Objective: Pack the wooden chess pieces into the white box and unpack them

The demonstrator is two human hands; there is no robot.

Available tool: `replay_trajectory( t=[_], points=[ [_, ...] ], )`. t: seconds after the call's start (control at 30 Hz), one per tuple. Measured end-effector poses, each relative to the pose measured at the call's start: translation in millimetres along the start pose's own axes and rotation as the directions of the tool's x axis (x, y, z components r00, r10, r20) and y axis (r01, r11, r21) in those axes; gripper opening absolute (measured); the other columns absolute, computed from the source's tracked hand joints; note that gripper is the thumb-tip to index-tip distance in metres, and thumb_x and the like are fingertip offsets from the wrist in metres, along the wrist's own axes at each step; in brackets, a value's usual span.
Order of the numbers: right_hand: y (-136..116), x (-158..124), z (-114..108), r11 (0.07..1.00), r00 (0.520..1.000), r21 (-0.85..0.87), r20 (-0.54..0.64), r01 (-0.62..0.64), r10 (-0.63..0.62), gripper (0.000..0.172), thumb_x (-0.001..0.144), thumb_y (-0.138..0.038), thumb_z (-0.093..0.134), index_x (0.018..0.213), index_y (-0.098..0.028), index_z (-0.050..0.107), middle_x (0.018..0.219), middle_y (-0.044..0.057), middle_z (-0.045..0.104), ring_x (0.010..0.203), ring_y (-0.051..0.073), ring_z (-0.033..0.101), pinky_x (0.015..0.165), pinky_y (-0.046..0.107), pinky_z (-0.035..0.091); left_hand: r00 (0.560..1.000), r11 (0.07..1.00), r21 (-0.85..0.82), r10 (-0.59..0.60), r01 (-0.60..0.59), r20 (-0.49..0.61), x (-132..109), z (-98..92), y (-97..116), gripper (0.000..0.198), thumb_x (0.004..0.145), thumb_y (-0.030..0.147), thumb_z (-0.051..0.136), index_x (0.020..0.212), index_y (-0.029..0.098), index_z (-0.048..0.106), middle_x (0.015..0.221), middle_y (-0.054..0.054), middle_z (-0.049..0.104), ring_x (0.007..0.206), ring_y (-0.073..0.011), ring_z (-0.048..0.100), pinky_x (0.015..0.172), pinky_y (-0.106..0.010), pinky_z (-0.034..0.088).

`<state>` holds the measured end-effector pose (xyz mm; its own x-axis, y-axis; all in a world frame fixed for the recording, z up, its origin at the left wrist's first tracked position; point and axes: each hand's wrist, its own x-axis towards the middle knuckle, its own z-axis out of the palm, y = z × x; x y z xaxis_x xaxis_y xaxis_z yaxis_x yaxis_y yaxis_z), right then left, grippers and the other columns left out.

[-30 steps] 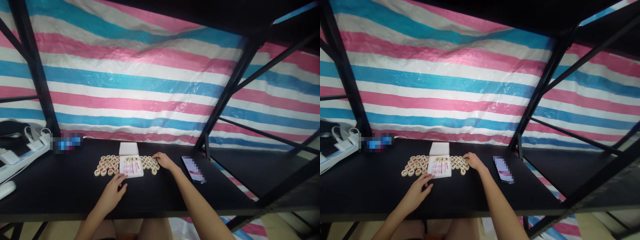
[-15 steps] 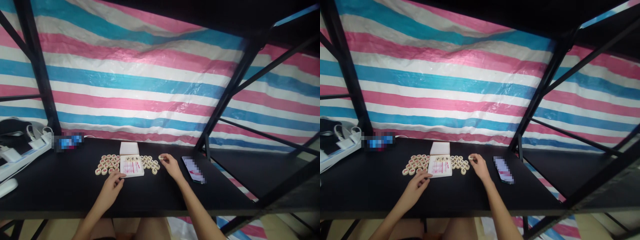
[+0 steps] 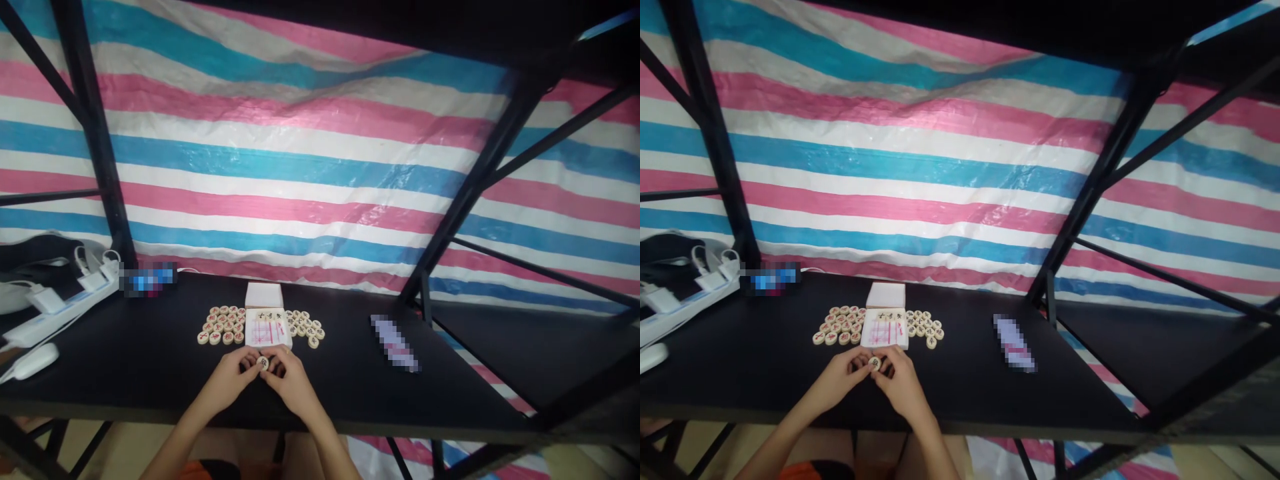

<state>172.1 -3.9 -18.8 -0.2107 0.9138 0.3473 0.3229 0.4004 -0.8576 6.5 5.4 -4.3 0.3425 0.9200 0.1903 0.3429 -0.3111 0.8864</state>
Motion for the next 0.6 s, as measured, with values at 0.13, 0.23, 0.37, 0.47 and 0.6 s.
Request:
replay_trajectory(
  t=[0.13,0.23,0.37,0.47,0.6],
  points=[
    [1.6,-1.5,-1.4,1.0,0.999,-0.014,-0.041,-0.002,0.001,0.023,0.071,-0.013,0.062,0.092,-0.022,0.063,0.087,0.0,0.059,0.066,0.011,0.054,0.057,0.021,0.043,1.0,1.0,0.006,-0.003,0.003,0.006,-0.8,-1.3,5.6,0.017,0.076,0.026,0.056,0.088,0.016,0.063,0.079,-0.003,0.068,0.071,-0.0155,0.06,0.061,-0.023,0.043],
    [-1.1,-1.4,-1.0,0.998,0.998,-0.061,-0.059,-0.01,0.007,0.021,0.072,-0.018,0.065,0.092,-0.022,0.065,0.086,0.0,0.059,0.068,0.012,0.055,0.059,0.022,0.044,1.0,1.0,0.016,-0.003,0.002,0.026,-1.2,-2.6,6.6,0.022,0.077,0.028,0.054,0.093,0.016,0.063,0.08,-0.003,0.068,0.071,-0.0159,0.059,0.062,-0.023,0.043],
    [-3.0,-1.1,-1.2,0.997,0.999,-0.075,-0.046,-0.011,0.007,0.021,0.074,-0.023,0.065,0.095,-0.023,0.066,0.086,0.0,0.062,0.07,0.013,0.057,0.06,0.022,0.044,1.0,1.0,0.016,-0.005,0.005,-0.004,0.2,-2.3,-0.2,0.027,0.077,0.029,0.051,0.096,0.015,0.064,0.079,-0.004,0.067,0.066,-0.0149,0.056,0.059,-0.024,0.042],
    [-3.6,-1.5,-1.0,0.997,0.999,-0.067,-0.034,-0.023,0.021,0.016,0.076,-0.024,0.063,0.092,-0.022,0.066,0.084,0.0,0.065,0.069,0.013,0.058,0.06,0.022,0.043,0.999,1.0,-0.016,-0.016,0.016,-0.03,1.0,-0.6,-3.4,0.026,0.073,0.029,0.053,0.093,0.015,0.062,0.077,-0.002,0.065,0.064,-0.0137,0.055,0.057,-0.022,0.04],
    [-7.3,-2.4,-1.2,0.996,0.995,0.0,-0.036,-0.089,0.089,0.008,0.078,-0.026,0.061,0.083,-0.019,0.062,0.072,-0.001,0.067,0.064,0.014,0.059,0.058,0.021,0.042,1.0,0.999,0.033,-0.013,0.013,-0.011,0.1,0.0,-0.7,0.019,0.076,0.03,0.052,0.086,0.016,0.061,0.074,-0.001,0.064,0.061,-0.0124,0.053,0.054,-0.021,0.037]
  ],
)
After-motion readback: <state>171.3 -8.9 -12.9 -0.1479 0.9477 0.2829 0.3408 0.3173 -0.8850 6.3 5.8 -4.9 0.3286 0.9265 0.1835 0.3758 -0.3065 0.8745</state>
